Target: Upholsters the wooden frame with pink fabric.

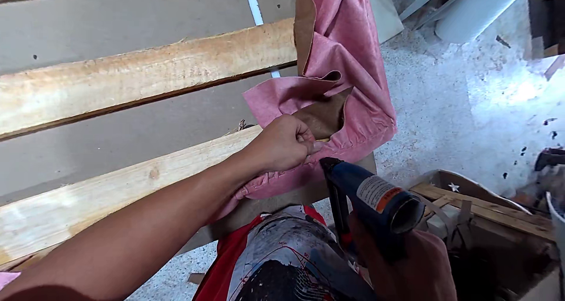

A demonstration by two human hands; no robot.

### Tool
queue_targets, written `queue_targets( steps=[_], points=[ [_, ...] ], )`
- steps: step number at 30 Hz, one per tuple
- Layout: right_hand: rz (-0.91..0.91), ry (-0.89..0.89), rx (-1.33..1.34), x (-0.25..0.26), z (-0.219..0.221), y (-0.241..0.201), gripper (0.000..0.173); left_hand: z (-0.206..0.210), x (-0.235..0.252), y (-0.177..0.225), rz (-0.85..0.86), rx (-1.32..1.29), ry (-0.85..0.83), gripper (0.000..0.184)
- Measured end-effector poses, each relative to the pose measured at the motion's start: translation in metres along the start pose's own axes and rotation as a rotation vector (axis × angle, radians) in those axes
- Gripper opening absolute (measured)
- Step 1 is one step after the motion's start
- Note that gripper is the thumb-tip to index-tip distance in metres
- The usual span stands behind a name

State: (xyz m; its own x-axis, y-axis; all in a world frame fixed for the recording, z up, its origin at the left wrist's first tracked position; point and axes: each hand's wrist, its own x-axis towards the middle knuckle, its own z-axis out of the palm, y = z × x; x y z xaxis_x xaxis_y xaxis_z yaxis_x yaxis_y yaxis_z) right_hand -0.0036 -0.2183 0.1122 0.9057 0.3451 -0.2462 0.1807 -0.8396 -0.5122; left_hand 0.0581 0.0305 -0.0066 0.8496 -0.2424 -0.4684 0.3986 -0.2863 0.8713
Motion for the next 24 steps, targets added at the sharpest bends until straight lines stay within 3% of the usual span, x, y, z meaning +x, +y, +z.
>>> queue_targets(
  steps=[7, 16, 24],
  points=[
    [-0.041, 0.013, 0.095, -0.02, 0.003, 0.003, 0.027, -0.025, -0.013, 0.001, 0.088, 0.208, -0.019, 0.029],
    [-0.1, 0.098, 0.111, -0.019, 0.031, 0.01, 0.028, -0.02, -0.011, 0.005, 0.106, 0.439, 0.216, 0.032],
    [-0.069, 0.116, 0.119, -0.016, 0.035, 0.005, 0.029, -0.018, -0.01, 0.007, 0.089, 0.513, 0.179, 0.034]
  ],
)
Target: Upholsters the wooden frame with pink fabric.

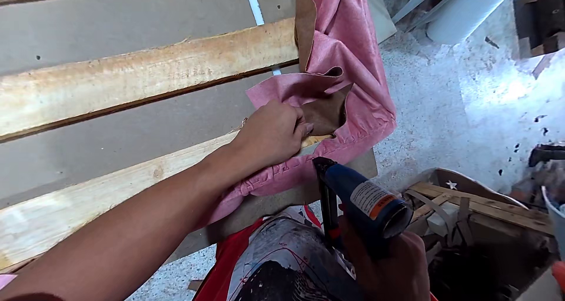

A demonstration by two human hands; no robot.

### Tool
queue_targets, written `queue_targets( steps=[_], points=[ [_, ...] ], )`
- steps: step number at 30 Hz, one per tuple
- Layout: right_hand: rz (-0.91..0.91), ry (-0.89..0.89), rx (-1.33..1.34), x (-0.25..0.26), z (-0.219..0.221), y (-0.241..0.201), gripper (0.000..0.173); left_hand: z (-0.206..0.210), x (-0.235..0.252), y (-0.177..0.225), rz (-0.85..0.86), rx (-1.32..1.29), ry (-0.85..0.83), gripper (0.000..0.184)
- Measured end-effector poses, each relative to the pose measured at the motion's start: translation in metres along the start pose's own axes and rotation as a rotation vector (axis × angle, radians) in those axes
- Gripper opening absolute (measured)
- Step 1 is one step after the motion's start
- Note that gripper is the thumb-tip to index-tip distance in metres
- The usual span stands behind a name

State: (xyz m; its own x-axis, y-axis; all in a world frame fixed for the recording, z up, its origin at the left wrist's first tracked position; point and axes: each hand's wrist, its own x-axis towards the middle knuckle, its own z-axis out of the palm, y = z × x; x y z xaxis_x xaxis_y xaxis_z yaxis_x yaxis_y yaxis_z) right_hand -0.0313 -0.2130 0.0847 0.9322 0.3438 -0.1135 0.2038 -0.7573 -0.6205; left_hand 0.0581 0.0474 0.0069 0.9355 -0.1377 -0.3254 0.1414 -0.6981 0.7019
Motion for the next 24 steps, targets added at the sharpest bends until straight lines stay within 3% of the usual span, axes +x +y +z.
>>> queue_targets(
  steps=[6, 14, 24],
  points=[
    [0.091, -0.079, -0.007, 0.002, -0.004, -0.009, 0.029, 0.001, 0.0, -0.001, -0.021, -0.013, 0.043, 0.032],
    [0.062, 0.043, 0.058, -0.011, 0.003, 0.011, 0.028, -0.004, -0.001, -0.001, -0.061, -0.069, 0.207, 0.03],
    [0.041, 0.024, -0.015, 0.002, -0.003, 0.004, 0.029, -0.002, 0.0, -0.004, -0.059, -0.038, 0.132, 0.029]
  ],
)
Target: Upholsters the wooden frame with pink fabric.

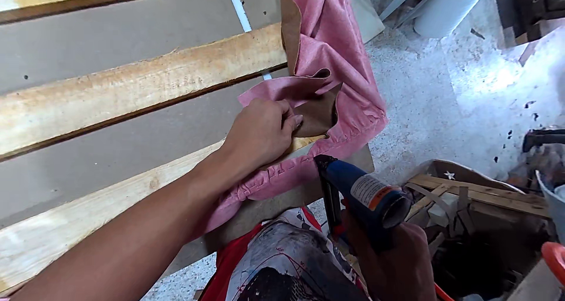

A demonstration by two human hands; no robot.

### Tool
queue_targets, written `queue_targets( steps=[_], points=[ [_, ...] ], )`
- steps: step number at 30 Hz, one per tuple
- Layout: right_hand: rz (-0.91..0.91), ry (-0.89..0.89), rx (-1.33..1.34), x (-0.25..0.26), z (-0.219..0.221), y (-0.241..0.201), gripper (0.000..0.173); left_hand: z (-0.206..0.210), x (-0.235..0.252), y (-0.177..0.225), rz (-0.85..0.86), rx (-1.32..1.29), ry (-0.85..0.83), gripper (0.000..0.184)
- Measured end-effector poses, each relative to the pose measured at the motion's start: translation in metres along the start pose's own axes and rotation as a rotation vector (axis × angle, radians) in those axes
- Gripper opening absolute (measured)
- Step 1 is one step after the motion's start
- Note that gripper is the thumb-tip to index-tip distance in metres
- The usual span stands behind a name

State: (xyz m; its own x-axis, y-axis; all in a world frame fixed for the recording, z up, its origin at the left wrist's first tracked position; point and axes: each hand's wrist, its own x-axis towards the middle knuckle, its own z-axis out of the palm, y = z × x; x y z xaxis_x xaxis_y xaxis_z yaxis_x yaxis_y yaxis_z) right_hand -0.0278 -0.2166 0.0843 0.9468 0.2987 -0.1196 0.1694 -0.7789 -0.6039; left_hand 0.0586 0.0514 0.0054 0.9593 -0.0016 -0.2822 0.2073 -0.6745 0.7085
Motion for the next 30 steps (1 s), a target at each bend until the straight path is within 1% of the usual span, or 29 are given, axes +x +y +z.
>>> queue_targets(
  steps=[3, 6, 9, 12, 15, 17, 22, 23, 25, 27, 30],
  points=[
    [0.036, -0.044, -0.054, 0.003, -0.003, -0.006, 0.029, 0.0, 0.0, 0.0, 0.005, 0.035, -0.064, 0.031],
    [0.058, -0.055, -0.069, 0.004, -0.008, -0.007, 0.031, -0.012, -0.004, 0.001, 0.021, 0.099, -0.216, 0.034],
    [0.075, -0.069, -0.014, -0.003, -0.019, -0.011, 0.027, -0.036, -0.017, -0.003, 0.079, 0.169, -0.357, 0.033],
    [0.081, -0.107, 0.016, -0.013, -0.028, -0.017, 0.023, -0.041, -0.023, -0.009, 0.134, 0.114, -0.424, 0.035],
    [0.093, -0.12, 0.025, -0.017, -0.029, -0.017, 0.022, -0.025, -0.019, -0.012, 0.212, -0.001, -0.399, 0.035],
    [0.112, -0.106, 0.021, -0.017, -0.03, -0.012, 0.022, -0.013, -0.019, -0.01, 0.251, -0.027, -0.331, 0.035],
    [0.131, 0.009, 0.02, -0.018, -0.038, 0.019, 0.026, 0.015, -0.019, 0.003, 0.319, 0.107, -0.104, 0.044],
    [0.134, 0.031, 0.027, -0.019, -0.041, 0.026, 0.027, 0.019, -0.017, 0.007, 0.315, 0.118, -0.084, 0.045],
    [0.132, 0.062, 0.023, -0.02, -0.048, 0.036, 0.03, 0.022, -0.006, 0.021, 0.286, 0.12, -0.098, 0.049],
    [0.104, 0.06, 0.029, -0.018, -0.057, 0.048, 0.031, 0.024, 0.013, 0.038, 0.255, 0.084, -0.153, 0.051],
    [0.019, 0.036, 0.04, -0.012, -0.066, 0.061, 0.03, 0.027, 0.044, 0.055, 0.236, -0.037, -0.226, 0.044]
  ],
)
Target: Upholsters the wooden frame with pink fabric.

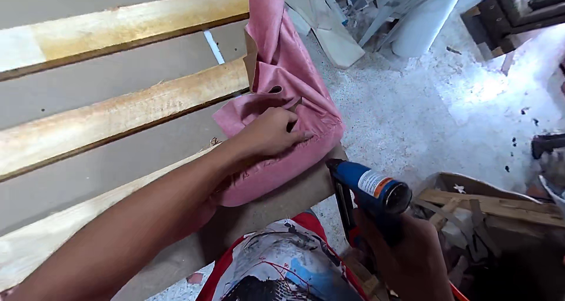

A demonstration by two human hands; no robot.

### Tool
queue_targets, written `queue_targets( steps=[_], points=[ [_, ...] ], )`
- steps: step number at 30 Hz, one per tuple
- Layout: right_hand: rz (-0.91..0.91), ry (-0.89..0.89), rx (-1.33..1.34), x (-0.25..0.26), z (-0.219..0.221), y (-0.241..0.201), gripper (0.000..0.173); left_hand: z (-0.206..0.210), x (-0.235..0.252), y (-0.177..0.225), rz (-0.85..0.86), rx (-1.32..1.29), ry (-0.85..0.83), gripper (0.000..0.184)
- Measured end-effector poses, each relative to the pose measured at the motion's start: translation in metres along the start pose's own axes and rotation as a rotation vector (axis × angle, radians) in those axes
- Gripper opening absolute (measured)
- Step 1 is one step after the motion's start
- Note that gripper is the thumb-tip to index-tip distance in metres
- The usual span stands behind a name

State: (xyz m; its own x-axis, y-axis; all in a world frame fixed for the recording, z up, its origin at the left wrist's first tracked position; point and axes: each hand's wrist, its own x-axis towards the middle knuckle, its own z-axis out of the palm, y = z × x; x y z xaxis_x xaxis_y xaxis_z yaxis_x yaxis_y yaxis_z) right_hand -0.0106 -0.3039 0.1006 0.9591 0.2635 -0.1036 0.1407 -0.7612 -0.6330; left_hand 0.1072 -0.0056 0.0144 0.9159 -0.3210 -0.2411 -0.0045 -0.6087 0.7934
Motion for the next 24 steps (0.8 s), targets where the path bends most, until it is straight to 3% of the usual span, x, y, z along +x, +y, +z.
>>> queue_targets(
  steps=[5, 10, 17, 22, 24],
  points=[
    [-0.059, -0.063, 0.063, 0.026, 0.0, 0.014, 0.029, 0.018, 0.016, -0.012, -0.098, -0.382, 0.137, 0.041],
    [-0.072, -0.115, 0.12, 0.051, 0.011, 0.011, 0.028, 0.014, 0.007, -0.005, -0.205, -0.375, 0.24, 0.041],
    [-0.017, -0.085, -0.056, 0.057, 0.017, -0.018, 0.029, 0.008, 0.01, -0.011, -0.196, -0.29, 0.173, 0.04],
    [0.036, -0.124, -0.063, 0.054, -0.005, -0.017, 0.028, -0.002, 0.017, -0.018, -0.221, -0.376, -0.034, 0.03],
    [0.038, -0.1, -0.051, 0.055, -0.014, -0.007, 0.028, -0.004, 0.022, -0.01, -0.233, -0.387, -0.07, 0.044]
  ],
)
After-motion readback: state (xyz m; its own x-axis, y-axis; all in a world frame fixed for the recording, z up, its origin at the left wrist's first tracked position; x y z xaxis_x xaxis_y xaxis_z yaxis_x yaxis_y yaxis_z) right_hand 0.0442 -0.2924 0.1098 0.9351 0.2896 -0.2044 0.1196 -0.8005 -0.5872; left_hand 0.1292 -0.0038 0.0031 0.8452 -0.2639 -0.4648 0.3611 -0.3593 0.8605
